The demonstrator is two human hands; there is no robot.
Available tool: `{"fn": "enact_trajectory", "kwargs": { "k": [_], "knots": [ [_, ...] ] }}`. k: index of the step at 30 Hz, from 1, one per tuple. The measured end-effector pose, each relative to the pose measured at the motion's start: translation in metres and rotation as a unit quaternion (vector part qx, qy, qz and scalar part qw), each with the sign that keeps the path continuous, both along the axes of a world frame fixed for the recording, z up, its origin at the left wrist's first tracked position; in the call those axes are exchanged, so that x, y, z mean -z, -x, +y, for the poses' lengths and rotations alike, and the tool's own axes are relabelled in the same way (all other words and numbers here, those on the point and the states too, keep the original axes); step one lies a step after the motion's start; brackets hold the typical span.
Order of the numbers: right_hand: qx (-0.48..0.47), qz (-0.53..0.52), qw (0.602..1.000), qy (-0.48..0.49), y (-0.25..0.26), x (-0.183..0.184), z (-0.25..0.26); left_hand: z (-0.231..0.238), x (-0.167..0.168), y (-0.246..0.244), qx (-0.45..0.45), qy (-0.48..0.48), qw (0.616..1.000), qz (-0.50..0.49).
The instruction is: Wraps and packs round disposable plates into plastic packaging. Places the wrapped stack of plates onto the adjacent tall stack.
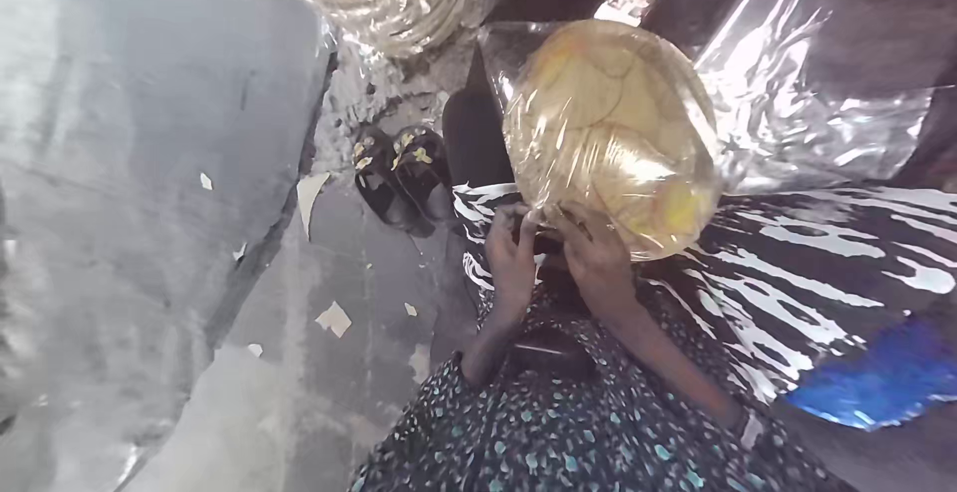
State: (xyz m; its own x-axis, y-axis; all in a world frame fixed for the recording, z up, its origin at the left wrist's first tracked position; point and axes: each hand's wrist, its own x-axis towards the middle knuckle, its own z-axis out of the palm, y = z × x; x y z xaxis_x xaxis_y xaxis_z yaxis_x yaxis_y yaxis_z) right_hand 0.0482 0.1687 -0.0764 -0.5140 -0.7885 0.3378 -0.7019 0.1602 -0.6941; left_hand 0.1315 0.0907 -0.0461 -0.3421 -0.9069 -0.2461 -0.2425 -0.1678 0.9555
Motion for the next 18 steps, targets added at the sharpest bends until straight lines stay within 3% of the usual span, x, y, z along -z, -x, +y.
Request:
{"fn": "enact_trajectory", "kwargs": {
  "k": [5,18],
  "knots": [
    [-0.004,-0.010,1.000,0.000,-0.001,-0.001,-0.001,0.003,-0.002,0.003,-0.028,-0.028,0.999,-0.004],
    [-0.003,-0.029,0.999,0.016,-0.001,0.001,-0.003,0.014,0.007,0.009,-0.040,0.011,0.999,0.019]
  ]
}}
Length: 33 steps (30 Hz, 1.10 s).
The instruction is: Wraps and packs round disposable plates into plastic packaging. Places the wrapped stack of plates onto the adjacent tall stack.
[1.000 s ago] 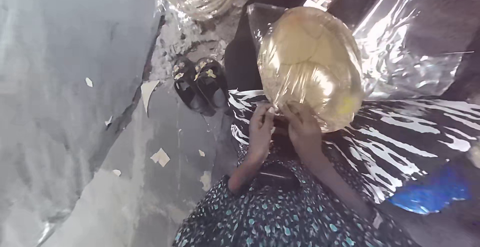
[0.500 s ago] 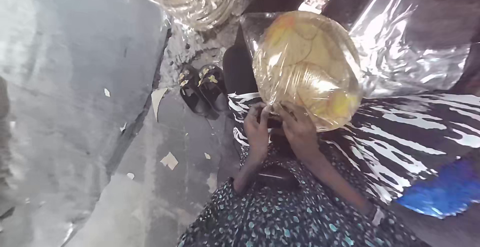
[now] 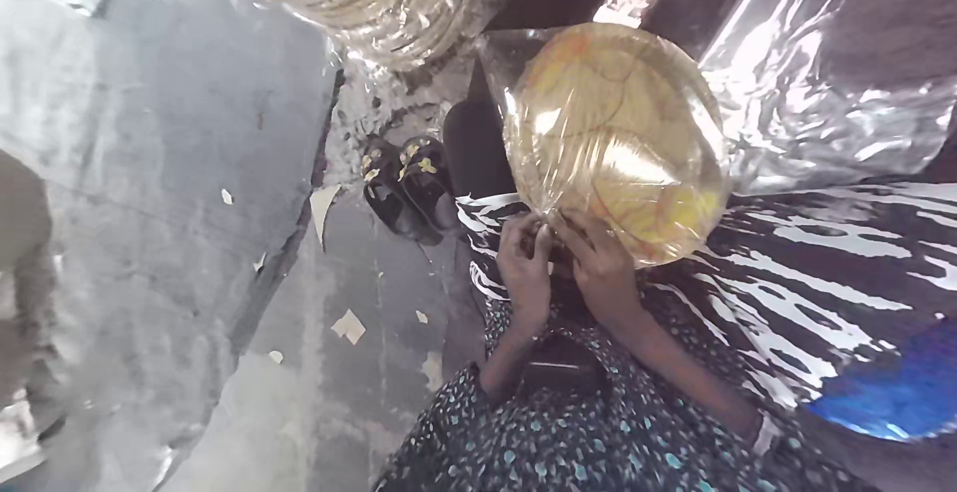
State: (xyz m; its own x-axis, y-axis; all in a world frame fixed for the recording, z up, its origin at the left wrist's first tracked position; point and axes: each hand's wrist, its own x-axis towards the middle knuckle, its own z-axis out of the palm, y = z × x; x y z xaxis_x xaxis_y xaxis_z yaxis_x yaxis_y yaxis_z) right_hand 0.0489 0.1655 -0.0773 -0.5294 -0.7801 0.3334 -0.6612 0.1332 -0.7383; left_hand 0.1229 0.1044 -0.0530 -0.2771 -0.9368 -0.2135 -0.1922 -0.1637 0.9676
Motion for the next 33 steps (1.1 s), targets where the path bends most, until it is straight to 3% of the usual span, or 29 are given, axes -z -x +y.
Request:
{"fn": "enact_trajectory", "kwargs": {
  "k": [9,15,24,30,33],
  "knots": [
    [0.020,0.006,1.000,0.011,-0.003,0.002,-0.006,-0.007,0.012,-0.003,0.040,0.080,0.996,-0.011],
    [0.025,-0.006,0.999,0.027,-0.007,0.003,-0.004,-0.004,0.016,-0.018,0.092,0.081,0.992,-0.012],
    [-0.021,0.002,1.000,0.023,-0.014,0.003,-0.002,0.007,0.012,-0.042,0.119,-0.110,0.985,0.060],
    [-0.041,-0.008,0.999,0.027,-0.017,0.001,-0.001,0.009,-0.001,-0.046,0.124,-0.192,0.971,0.073],
    [-0.043,-0.017,0.999,0.027,-0.014,-0.001,-0.004,0.008,-0.001,-0.043,0.121,-0.184,0.973,0.067]
  ]
}}
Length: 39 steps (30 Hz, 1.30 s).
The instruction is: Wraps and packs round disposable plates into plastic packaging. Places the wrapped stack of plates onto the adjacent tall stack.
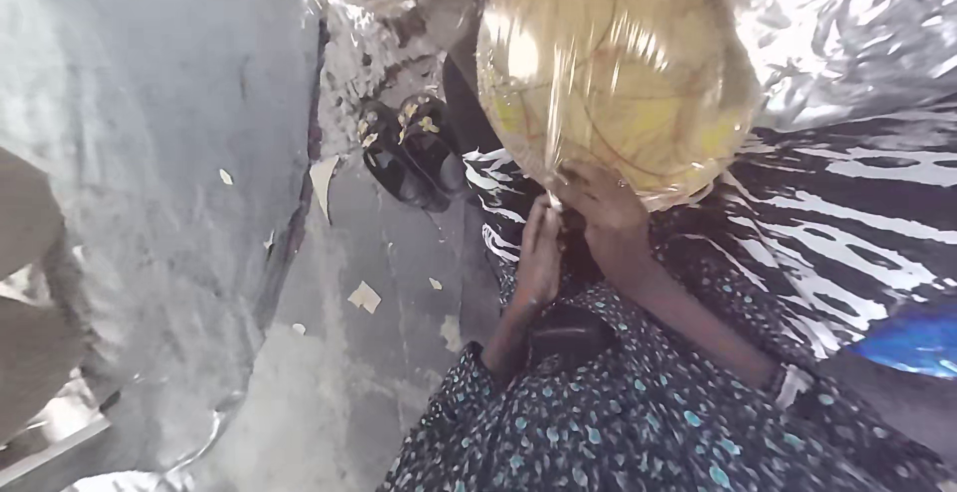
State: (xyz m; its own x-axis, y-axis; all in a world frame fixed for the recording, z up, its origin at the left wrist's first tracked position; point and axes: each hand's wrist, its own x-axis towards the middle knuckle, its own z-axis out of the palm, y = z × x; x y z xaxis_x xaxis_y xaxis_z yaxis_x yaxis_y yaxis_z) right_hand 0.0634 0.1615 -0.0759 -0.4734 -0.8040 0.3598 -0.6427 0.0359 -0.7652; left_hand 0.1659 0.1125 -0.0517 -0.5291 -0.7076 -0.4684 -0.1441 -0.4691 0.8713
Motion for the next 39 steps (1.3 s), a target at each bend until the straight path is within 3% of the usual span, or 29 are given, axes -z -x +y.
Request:
{"fn": "enact_trajectory", "kwargs": {
  "k": [5,14,19,22,24,27,32,36,39],
  "knots": [
    [0.013,0.022,1.000,-0.011,0.007,-0.006,-0.007,-0.013,0.001,0.019,-0.064,0.084,0.994,-0.014],
    [0.039,0.012,0.999,-0.003,0.006,-0.007,-0.007,-0.018,-0.005,0.033,-0.143,0.077,0.987,0.003],
    [0.045,-0.013,0.999,0.002,0.007,-0.011,-0.003,-0.031,0.027,0.028,-0.138,0.301,0.943,-0.015],
    [0.084,-0.032,0.996,-0.008,0.007,-0.017,-0.002,-0.049,0.032,0.027,-0.069,0.367,0.927,-0.029],
    [0.080,-0.054,0.995,-0.001,0.009,-0.020,-0.001,-0.054,0.039,0.029,-0.061,0.387,0.920,0.016],
    [0.079,-0.076,0.994,0.015,0.014,-0.020,-0.002,-0.065,0.041,0.028,-0.015,0.366,0.930,0.041],
    [0.079,-0.100,0.992,0.010,0.017,-0.022,0.000,-0.062,0.002,0.028,-0.027,0.314,0.947,-0.057],
    [0.093,-0.070,0.993,0.017,0.011,-0.021,-0.002,-0.037,-0.016,0.040,0.047,0.111,0.989,-0.083],
    [0.045,-0.090,0.995,0.005,0.005,-0.024,0.000,-0.033,-0.013,0.059,-0.023,0.051,0.991,-0.119]
  ]
}}
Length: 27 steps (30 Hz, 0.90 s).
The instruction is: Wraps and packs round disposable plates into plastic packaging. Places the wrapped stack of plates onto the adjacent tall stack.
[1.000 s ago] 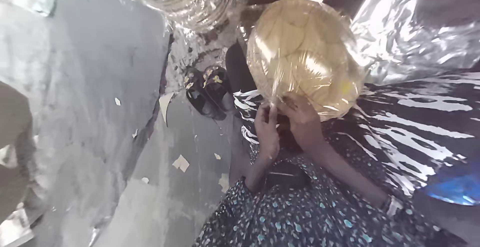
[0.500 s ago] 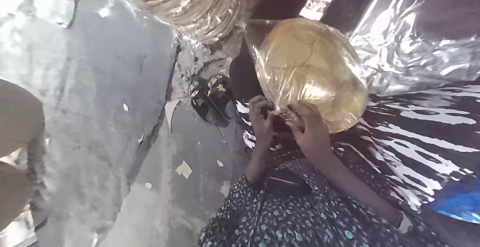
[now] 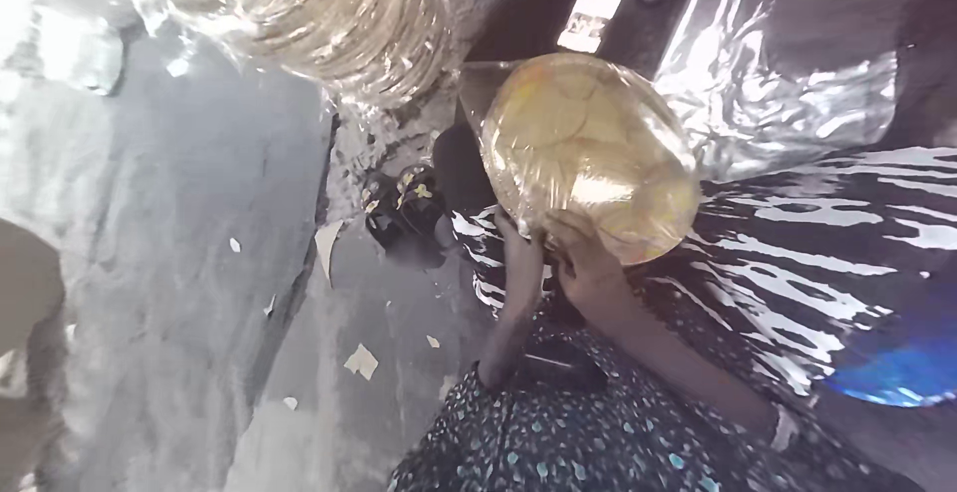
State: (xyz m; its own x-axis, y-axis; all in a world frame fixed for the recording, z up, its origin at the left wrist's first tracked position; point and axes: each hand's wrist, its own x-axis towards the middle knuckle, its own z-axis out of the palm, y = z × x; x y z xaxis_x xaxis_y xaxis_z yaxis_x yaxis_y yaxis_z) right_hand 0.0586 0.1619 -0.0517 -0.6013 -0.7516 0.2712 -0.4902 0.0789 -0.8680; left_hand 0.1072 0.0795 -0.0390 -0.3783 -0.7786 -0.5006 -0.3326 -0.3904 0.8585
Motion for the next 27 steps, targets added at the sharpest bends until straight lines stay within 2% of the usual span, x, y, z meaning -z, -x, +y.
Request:
{"fn": "enact_trajectory", "kwargs": {
  "k": [2,4,6,8,10,12,15,17,20,23,27],
  "knots": [
    [-0.055,-0.035,0.998,0.005,0.003,-0.004,0.007,-0.001,0.007,0.000,-0.008,0.020,1.000,-0.002],
    [-0.049,-0.059,0.997,-0.003,0.020,-0.014,0.016,-0.008,0.010,0.001,-0.006,0.049,0.999,-0.003],
    [0.061,-0.081,0.994,-0.034,0.054,-0.029,0.034,-0.014,0.012,-0.001,-0.003,0.076,0.997,0.005],
    [0.184,-0.086,0.974,-0.097,0.104,-0.021,0.061,-0.017,0.010,-0.004,-0.027,0.064,0.997,0.023],
    [0.234,-0.142,0.949,-0.153,0.151,0.006,0.083,-0.018,0.004,-0.005,-0.056,0.019,0.998,0.038],
    [0.228,-0.288,0.913,-0.180,0.172,0.030,0.093,-0.017,-0.002,-0.003,-0.061,-0.022,0.996,0.056],
    [0.237,-0.461,0.842,-0.150,0.170,0.040,0.097,-0.021,-0.002,-0.005,-0.029,-0.026,0.996,0.077],
    [0.257,-0.496,0.823,-0.104,0.163,0.036,0.092,-0.028,-0.006,-0.003,-0.048,-0.032,0.995,0.075],
    [0.291,-0.490,0.822,0.002,0.150,0.027,0.086,-0.030,-0.009,-0.007,-0.058,-0.059,0.989,0.126],
    [0.301,-0.457,0.834,0.070,0.142,0.000,0.077,-0.021,0.001,-0.012,-0.042,-0.054,0.983,0.173],
    [0.312,-0.442,0.840,0.036,0.130,-0.041,0.063,-0.008,-0.002,-0.003,-0.076,-0.091,0.987,0.109]
  ]
}}
